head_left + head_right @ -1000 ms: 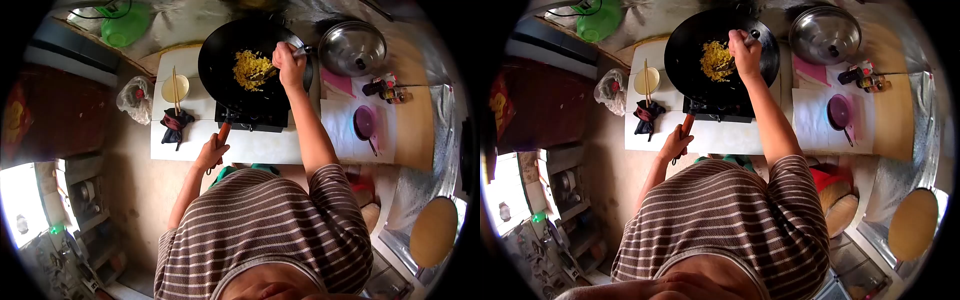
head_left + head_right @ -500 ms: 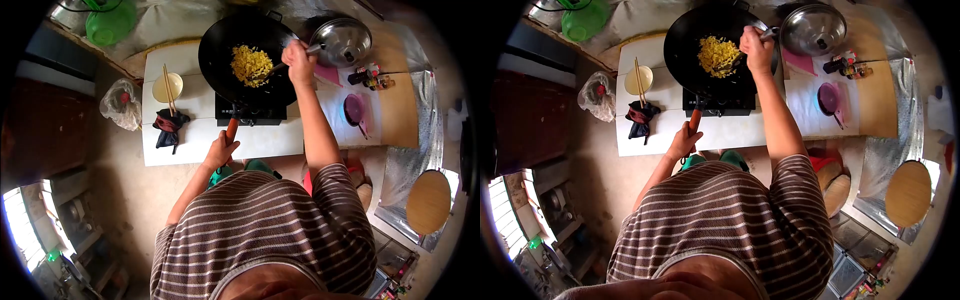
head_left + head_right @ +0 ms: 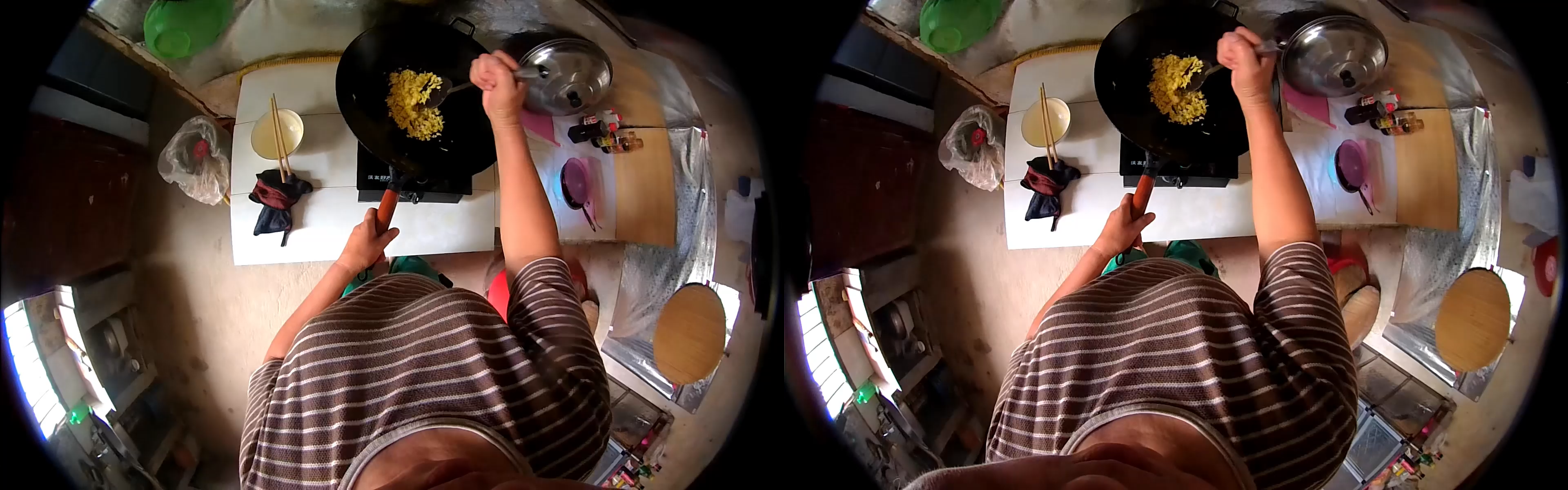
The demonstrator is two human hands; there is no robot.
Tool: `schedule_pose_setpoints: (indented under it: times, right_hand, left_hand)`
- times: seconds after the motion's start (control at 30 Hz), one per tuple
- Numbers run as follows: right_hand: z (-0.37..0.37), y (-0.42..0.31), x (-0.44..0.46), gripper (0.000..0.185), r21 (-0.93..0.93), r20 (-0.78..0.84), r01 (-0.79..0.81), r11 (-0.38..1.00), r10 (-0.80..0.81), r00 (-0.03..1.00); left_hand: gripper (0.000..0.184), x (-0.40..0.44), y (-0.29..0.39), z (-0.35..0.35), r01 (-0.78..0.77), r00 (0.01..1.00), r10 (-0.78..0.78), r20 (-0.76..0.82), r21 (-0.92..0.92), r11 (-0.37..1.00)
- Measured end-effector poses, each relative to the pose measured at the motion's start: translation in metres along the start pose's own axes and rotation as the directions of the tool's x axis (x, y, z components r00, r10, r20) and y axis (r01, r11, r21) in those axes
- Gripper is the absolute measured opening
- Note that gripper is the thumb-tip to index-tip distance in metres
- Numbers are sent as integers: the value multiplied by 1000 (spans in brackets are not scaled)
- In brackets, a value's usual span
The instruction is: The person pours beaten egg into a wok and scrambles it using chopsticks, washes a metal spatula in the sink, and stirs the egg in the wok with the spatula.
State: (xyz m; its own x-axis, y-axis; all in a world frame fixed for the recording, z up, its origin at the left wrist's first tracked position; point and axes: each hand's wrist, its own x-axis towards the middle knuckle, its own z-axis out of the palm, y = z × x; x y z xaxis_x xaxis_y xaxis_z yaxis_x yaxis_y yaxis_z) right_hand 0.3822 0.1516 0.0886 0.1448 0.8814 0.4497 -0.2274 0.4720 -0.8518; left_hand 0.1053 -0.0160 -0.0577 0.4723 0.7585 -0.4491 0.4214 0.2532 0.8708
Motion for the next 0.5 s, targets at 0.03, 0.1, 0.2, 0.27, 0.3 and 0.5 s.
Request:
schedule_pose_setpoints:
  times: [0.03, 0.1, 0.2, 0.27, 0.3, 0.5]
  right_hand:
    - [-2, -7, 0, 30, 24, -47, -40, 999, 41, 998]
    - [10, -27, -5, 30, -83, -219, -62, 995, 43, 975]
    - [17, -32, -17, 36, -114, -330, -125, 986, 81, 940]
    - [26, -22, -19, 40, -80, -421, -174, 982, 125, 898]
    - [28, -8, -20, 39, -88, -406, -120, 989, 75, 911]
    - [33, 8, 8, 43, -17, -399, 134, 991, -130, 908]
  left_hand:
    - [41, 4, -3, 1, -34, 999, 34, -10, 29, 999]
    - [41, 1, 6, -3, -6, 1000, 6, 8, 4, 1000]
    - [41, 2, 1, -3, 4, 1000, -4, 16, 9, 1000]
    - [41, 5, -2, -3, -17, 1000, 17, 5, 32, 999]
    - [39, 5, -3, -3, -33, 999, 34, -4, 20, 999]
    - [35, 7, 0, -4, -59, 998, 59, -20, 3, 998]
